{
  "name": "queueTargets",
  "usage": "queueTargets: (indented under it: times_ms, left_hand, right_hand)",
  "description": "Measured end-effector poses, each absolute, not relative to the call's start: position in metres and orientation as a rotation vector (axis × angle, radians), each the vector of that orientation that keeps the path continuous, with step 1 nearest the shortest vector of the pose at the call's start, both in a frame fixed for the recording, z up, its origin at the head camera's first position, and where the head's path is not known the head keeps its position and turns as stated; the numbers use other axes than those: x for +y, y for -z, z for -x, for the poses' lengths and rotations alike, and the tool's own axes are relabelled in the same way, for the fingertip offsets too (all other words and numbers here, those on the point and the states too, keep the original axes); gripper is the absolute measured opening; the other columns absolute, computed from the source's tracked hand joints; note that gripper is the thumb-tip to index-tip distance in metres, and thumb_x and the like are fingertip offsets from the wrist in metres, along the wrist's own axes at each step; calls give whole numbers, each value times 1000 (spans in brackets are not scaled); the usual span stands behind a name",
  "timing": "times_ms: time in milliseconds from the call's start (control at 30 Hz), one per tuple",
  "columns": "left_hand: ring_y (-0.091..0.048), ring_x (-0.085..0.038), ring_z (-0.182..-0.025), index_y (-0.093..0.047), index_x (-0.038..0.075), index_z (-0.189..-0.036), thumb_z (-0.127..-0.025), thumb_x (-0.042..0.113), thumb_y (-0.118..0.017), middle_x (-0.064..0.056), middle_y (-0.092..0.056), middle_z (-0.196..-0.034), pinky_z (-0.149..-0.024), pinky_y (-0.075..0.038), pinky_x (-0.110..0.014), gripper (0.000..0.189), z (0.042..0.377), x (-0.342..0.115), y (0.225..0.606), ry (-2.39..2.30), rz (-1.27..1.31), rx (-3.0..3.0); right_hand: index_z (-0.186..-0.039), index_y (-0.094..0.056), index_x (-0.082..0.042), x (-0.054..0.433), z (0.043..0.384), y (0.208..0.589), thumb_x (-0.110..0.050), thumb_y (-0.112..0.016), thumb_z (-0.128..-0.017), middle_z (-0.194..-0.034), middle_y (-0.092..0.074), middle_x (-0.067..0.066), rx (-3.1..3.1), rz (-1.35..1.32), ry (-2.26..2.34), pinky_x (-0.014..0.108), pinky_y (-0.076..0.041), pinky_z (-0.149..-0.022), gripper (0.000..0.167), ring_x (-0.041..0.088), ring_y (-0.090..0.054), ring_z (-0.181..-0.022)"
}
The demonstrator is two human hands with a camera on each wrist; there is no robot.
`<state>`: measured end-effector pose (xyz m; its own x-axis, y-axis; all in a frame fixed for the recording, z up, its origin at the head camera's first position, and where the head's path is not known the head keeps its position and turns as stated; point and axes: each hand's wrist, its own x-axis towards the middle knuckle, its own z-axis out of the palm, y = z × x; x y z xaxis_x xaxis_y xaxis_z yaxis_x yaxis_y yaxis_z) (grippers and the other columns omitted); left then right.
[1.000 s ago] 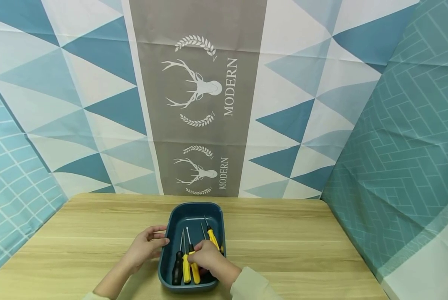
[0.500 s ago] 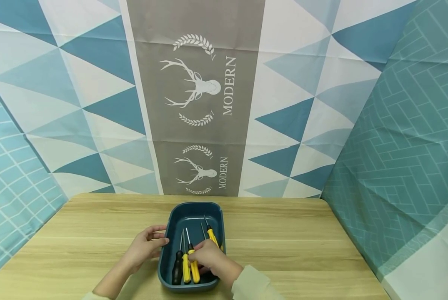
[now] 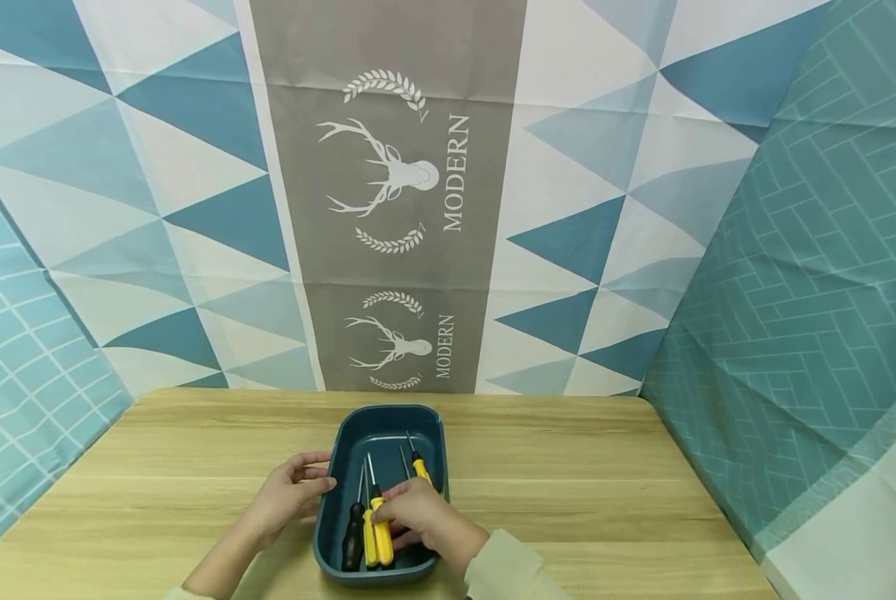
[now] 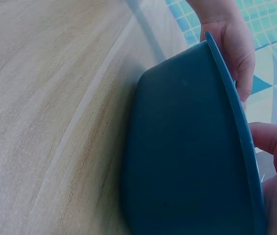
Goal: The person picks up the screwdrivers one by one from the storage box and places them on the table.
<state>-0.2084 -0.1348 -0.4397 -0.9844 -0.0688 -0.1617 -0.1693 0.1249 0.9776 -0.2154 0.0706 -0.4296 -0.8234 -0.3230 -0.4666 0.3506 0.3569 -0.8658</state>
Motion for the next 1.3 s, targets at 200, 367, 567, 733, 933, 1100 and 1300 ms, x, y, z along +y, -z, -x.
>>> queueTargets:
  times_ms: [200,367,567,733,933,1100,1300]
  left_hand:
    - [-61,-20,-80,-50,-2,-125,-82,2,-64,-18,-55,-103,-66,-57,-38,45,209,-136,440,-2014,234,2304]
    - [-61,-20,-81,-49,-3,-125,-82,2,-64,-18,-54,-104,-66,-57,-38,46,209,-136,441,-2012,231,2301]
    - [-61,-20,-81,-49,-3,-126,-82,3,-64,-18,-54,-104,-66,-57,-39,46,210,-135,442,-2016,221,2301]
    - [-61,-21,-82,-50,-2,-124,-82,3,-63,-18,-55,-104,-67,-57,-38,45,209,-135,439,-2010,240,2305]
    - [-61,-22,-82,-51,-1,-124,-82,2,-62,-18,-54,-104,-67,-57,-38,43,208,-134,438,-2009,251,2300]
    - [-61,-21,-81,-50,-2,-125,-82,2,-63,-19,-55,-105,-66,-57,-38,45,208,-135,439,-2014,245,2304]
    - [-61,-20,-82,-48,-3,-126,-83,3,-64,-18,-54,-104,-67,-57,-39,47,208,-136,439,-2022,224,2294]
  right_hand:
    - [-107,-60,-1,71,217,430,-9,-70,-81,-88,-69,7,2023,-40,1532,35,-57,-68,29,16,-67,-75]
    - [-110,-57,-1,72,217,428,-8,-69,-81,-88,-70,8,1997,-42,1562,36,-57,-69,32,16,-67,-76]
    - [-114,-55,1,73,217,423,-7,-65,-84,-88,-72,6,1954,-18,1593,37,-57,-70,33,17,-68,-77]
    - [-114,-56,1,74,216,419,-7,-65,-85,-88,-72,6,1950,-5,1600,37,-57,-70,31,16,-69,-77]
    - [-112,-56,1,77,216,418,-8,-65,-85,-89,-72,8,1959,5,1612,37,-57,-69,30,18,-70,-77]
    - [-114,-55,1,79,216,417,-9,-65,-85,-89,-73,9,1969,15,1617,37,-57,-69,32,20,-70,-80]
    - [-115,-54,2,81,216,414,-9,-64,-86,-89,-72,9,1970,18,1616,37,-57,-70,33,19,-70,-78]
